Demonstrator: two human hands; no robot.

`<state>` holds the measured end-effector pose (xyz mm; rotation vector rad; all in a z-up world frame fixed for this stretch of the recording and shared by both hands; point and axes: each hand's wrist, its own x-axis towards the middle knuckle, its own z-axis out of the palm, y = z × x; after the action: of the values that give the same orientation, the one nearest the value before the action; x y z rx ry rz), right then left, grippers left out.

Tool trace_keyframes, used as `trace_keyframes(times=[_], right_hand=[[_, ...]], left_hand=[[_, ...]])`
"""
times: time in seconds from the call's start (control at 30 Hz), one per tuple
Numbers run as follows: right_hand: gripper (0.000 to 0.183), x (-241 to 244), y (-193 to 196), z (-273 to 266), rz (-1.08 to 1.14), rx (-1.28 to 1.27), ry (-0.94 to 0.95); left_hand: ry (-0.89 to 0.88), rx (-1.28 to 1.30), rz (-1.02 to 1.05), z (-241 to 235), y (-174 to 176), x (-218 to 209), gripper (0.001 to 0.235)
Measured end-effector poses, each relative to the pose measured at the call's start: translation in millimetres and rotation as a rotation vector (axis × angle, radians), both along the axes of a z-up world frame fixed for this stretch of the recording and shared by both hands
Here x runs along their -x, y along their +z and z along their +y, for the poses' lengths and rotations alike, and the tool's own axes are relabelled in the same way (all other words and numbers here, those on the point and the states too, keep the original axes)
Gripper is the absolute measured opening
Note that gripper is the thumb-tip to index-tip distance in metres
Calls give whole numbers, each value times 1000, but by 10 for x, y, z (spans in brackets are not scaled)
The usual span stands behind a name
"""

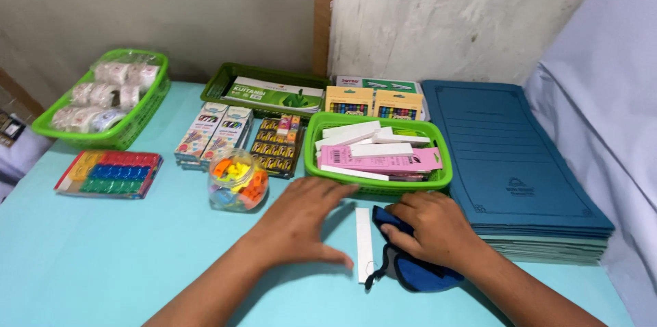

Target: Organizing and sorting various stationery items on a desk, putting small items into a pouch.

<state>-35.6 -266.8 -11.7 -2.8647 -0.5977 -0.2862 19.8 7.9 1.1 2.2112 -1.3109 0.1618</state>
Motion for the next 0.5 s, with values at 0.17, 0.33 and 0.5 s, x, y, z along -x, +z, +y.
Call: trace_keyframes(times=[0.17,0.33,0.5], right_hand=[[28,-12,-4,-116,-233,-30,-59],[24,-1,87,-227,-359,-48,-103],[21,26,312,-316,-71,-50,-297]], left_hand=[[275,68,-129,-34,-39,-66,60],[327,134,-194,-54,-87,-126,44],[322,220,-129,-72,-45,-147,17]])
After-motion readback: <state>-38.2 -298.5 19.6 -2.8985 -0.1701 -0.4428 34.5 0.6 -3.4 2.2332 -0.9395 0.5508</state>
